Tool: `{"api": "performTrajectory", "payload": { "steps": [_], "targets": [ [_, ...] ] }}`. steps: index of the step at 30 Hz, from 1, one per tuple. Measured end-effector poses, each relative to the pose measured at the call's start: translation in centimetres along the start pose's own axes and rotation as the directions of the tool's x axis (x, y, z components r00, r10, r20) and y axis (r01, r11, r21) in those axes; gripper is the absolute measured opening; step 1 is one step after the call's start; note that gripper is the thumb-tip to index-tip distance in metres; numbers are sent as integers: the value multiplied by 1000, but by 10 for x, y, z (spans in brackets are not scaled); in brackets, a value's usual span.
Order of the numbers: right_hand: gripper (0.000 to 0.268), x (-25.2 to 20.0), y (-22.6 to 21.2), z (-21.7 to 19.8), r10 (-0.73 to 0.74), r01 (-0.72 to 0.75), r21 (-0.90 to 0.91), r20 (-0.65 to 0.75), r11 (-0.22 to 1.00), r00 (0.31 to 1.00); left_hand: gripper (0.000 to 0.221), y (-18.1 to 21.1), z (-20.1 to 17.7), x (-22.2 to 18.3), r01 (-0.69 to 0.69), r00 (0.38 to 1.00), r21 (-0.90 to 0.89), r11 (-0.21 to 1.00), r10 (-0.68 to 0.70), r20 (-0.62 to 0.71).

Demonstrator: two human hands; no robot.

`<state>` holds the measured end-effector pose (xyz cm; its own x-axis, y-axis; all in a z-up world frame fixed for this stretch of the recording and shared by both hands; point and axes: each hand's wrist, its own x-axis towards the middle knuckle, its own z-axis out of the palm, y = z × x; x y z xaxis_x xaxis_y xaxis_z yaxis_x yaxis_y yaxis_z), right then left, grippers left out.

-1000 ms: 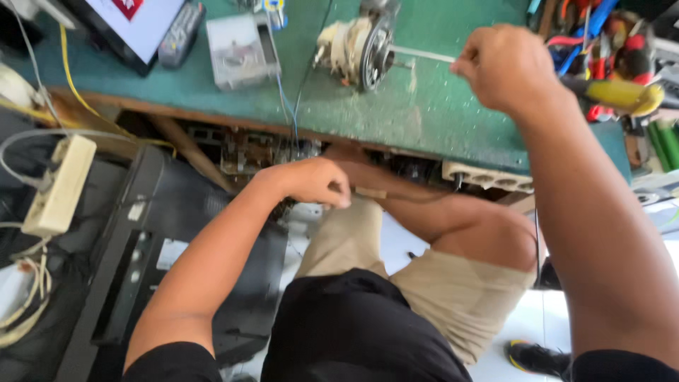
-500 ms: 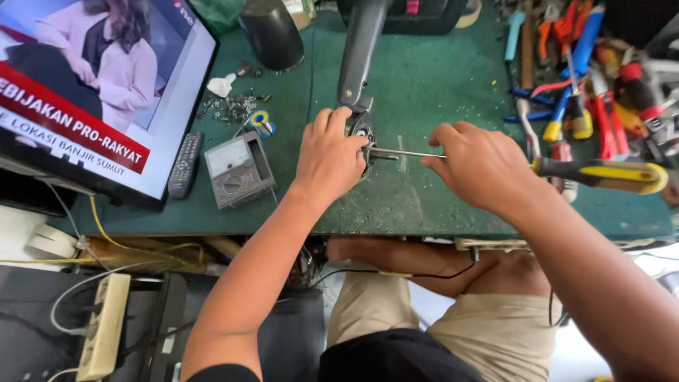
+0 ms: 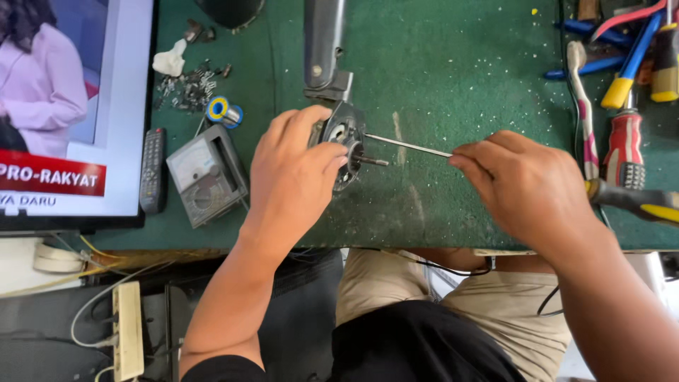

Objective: The person disassembles an electric fan motor by removing screws with a screwdriver, taking off the motor housing, and applying oil to the internal assembly.

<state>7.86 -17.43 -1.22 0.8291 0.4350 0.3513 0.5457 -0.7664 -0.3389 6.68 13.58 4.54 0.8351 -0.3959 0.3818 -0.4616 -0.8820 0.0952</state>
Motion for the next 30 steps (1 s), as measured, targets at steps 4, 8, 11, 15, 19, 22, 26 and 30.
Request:
{"api": "performTrajectory", "payload": {
  "steps": [4, 8, 11, 15, 19, 22, 26, 30],
  "targets": [
    [22, -10, 11, 19, 31, -30, -52, 22, 998, 999, 10, 6, 6, 0, 34, 999, -12, 999, -34, 21],
    [20, -21, 14, 38, 51, -44, -94, 71, 995, 996, 10, 23, 11, -15, 84, 975, -127, 988, -108, -196],
    [18, -26, 11, 47, 37, -32, -71, 58, 997, 998, 10, 64, 25, -44, 162, 904, -420, 893, -306, -300],
    [15, -28, 12, 60, 17, -17, -34, 16, 999, 1000, 39, 101, 65, -63, 614, 709, -782, 105, -508, 489],
    [18, -35, 10, 71, 15, -19, -53, -87, 998, 996, 59, 102, 105, -49, 434, 589, -774, -461, -505, 631],
    [36, -38, 8, 78, 36, -37, -22, -46, 999, 998, 54, 105, 109, -27, 336, 498, -740, -583, -557, 665],
    [41, -32, 9, 85, 64, -64, 0, -24, 998, 998, 40, 103, 126, -26, 265, 477, -772, -578, -617, 626],
    [45, -33, 7, 86, 68, -67, 12, -33, 998, 997, 27, 102, 130, -30, 267, 499, -792, -549, -624, 601]
  ]
}}
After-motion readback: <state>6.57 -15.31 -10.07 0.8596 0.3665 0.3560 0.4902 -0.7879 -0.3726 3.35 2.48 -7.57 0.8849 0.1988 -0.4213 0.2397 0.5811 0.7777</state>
